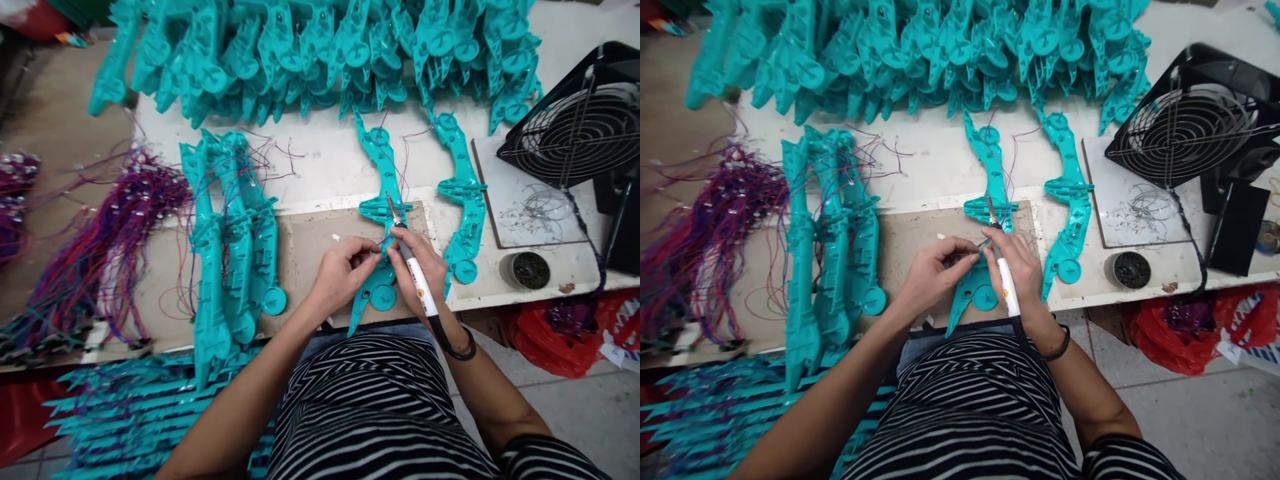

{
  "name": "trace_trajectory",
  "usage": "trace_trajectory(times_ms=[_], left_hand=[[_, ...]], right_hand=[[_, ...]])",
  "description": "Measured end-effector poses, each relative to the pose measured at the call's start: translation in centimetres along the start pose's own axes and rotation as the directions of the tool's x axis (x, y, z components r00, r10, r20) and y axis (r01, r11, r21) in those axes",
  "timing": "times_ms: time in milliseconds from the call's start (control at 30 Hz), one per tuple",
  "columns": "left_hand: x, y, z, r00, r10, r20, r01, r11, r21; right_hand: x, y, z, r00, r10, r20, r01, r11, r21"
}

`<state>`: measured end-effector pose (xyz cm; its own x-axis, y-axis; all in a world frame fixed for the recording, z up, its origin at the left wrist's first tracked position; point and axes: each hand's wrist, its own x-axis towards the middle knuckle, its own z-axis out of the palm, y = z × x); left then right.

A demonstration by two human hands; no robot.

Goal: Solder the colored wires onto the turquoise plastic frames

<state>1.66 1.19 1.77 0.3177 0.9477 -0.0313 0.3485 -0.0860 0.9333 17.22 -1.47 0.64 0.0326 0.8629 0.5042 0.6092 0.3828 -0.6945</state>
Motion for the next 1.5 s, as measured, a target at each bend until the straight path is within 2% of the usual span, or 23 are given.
trace_trajectory(times_ms=[167,300,467,667,900,1233,1500], left_hand=[[0.8,0.3,0.2,0.997,-0.079,0.006,0.079,0.996,-0.026],[1.4,0.2,1.0,0.996,-0.064,-0.055,0.067,0.996,0.053],[2.1,-0.1,1.7,0.997,-0.055,-0.052,0.061,0.99,0.124],[2.4,-0.2,1.7,0.997,-0.064,-0.039,0.069,0.987,0.148],[2.5,-0.5,1.8,0.998,-0.049,-0.044,0.055,0.989,0.136],[2.6,-0.4,1.8,0.996,-0.088,-0.033,0.092,0.987,0.132],[2.7,-0.4,1.7,0.997,-0.076,-0.025,0.078,0.989,0.128]], right_hand=[[-0.1,-0.3,-1.3,0.999,0.021,-0.042,-0.021,1.0,-0.016],[-0.7,-0.8,-4.1,0.994,-0.037,-0.107,0.032,0.998,-0.049],[-1.9,-0.5,-6.2,0.994,-0.072,-0.076,0.07,0.997,-0.035],[-2.4,-0.1,-6.2,0.994,-0.108,-0.006,0.108,0.994,0.029],[-2.6,0.4,-6.2,0.99,-0.137,0.018,0.135,0.989,0.063],[-2.9,0.7,-6.3,0.982,-0.184,0.05,0.183,0.983,0.027],[-2.7,0.7,-6.4,0.983,-0.179,0.04,0.178,0.984,0.032]])
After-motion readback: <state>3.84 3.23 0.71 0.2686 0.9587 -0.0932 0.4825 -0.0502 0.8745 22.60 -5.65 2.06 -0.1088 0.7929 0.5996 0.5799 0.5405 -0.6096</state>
